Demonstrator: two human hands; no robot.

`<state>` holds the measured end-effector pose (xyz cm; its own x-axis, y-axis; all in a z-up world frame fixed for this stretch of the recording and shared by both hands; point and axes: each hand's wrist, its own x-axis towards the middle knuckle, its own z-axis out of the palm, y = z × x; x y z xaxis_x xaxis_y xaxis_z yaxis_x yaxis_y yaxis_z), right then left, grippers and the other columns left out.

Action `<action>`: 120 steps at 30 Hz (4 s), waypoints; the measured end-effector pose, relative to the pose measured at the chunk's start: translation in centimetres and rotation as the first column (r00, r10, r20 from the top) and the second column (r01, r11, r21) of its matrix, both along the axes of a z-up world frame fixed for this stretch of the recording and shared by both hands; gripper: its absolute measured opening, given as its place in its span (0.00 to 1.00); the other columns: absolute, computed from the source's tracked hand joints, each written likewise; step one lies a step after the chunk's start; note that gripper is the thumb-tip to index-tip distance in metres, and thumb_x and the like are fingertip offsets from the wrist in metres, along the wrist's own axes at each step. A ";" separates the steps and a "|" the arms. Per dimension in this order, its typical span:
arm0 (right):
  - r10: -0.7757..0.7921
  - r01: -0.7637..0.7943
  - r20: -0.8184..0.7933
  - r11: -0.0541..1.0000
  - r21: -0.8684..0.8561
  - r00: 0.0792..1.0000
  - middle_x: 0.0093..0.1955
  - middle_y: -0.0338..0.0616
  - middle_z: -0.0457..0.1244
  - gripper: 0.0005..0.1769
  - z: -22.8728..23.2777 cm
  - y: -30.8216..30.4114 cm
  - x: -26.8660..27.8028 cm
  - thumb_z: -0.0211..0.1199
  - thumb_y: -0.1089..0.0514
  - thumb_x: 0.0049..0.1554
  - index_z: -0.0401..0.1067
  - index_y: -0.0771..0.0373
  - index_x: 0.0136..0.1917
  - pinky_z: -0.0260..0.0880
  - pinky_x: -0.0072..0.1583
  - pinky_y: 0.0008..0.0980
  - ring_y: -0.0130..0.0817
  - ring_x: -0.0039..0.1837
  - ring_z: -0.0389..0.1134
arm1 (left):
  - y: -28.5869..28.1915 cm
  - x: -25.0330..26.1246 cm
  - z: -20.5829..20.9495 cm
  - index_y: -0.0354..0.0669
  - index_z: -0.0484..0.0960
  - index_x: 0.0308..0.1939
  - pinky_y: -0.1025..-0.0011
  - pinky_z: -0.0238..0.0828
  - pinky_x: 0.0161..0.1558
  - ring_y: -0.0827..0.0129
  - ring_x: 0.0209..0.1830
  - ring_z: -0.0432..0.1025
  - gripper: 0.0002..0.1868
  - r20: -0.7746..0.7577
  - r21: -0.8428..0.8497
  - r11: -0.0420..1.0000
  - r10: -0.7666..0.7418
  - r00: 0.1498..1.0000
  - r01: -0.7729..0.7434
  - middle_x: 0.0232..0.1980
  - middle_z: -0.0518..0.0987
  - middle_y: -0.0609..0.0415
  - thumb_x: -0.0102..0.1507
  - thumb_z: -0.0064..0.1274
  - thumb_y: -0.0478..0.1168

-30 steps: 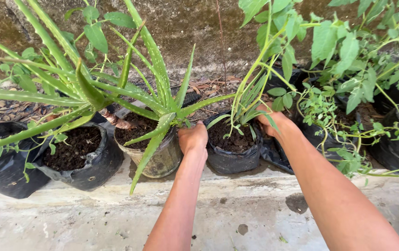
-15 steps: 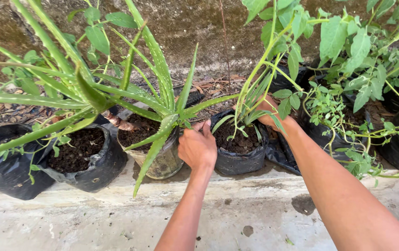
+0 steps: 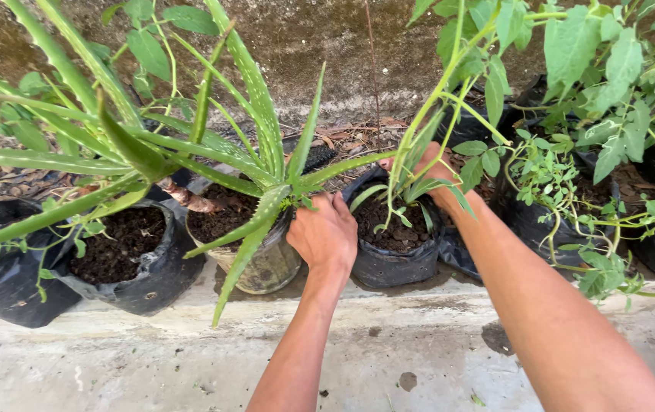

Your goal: The person removes debris and adjusts soil around several potted plants and grow bags by hand and using a small stick. They handle tomato plants, aloe vera, and other foliage along a wall.

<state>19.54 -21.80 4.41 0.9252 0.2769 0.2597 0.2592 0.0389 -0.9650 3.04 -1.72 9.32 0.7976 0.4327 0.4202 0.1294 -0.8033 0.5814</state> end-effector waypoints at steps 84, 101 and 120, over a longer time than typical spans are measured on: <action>0.047 0.298 0.388 0.557 -0.775 0.920 0.45 0.52 0.71 0.09 4.2 8.6 -29.6 0.64 0.58 0.55 0.79 0.63 0.47 0.72 0.47 0.49 0.54 0.45 0.73 | 6.3 -13.5 -10.3 0.49 0.88 0.45 0.66 0.74 0.45 0.66 0.39 0.78 0.20 -0.590 -0.377 0.925 -0.287 0.755 0.057 0.40 0.85 0.55 0.60 0.64 0.58; -0.261 0.153 -0.114 0.809 -0.567 0.959 0.32 0.42 0.67 0.18 4.2 6.7 -30.4 0.54 0.54 0.64 0.78 0.57 0.63 0.68 0.38 0.39 0.33 0.34 0.65 | -1.1 -24.2 -6.0 0.42 0.88 0.52 0.62 0.73 0.51 0.66 0.48 0.78 0.26 -0.258 -0.647 0.575 -0.783 0.567 0.500 0.49 0.85 0.47 0.61 0.64 0.58; -0.277 0.544 0.473 0.312 -0.779 0.837 0.37 0.56 0.70 0.16 11.3 -1.9 -28.6 0.59 0.46 0.60 0.83 0.54 0.49 0.72 0.45 0.52 0.56 0.39 0.73 | 5.6 -18.7 5.6 0.54 0.86 0.55 0.67 0.78 0.44 0.69 0.34 0.83 0.18 -0.298 -0.440 0.829 -0.498 0.814 0.346 0.49 0.88 0.58 0.61 0.57 0.47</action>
<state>-9.03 -23.73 15.71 0.9421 0.0665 0.3287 0.1725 -0.9366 -0.3049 -15.67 3.92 14.96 0.9951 0.0683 -0.0718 0.0982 -0.5820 0.8072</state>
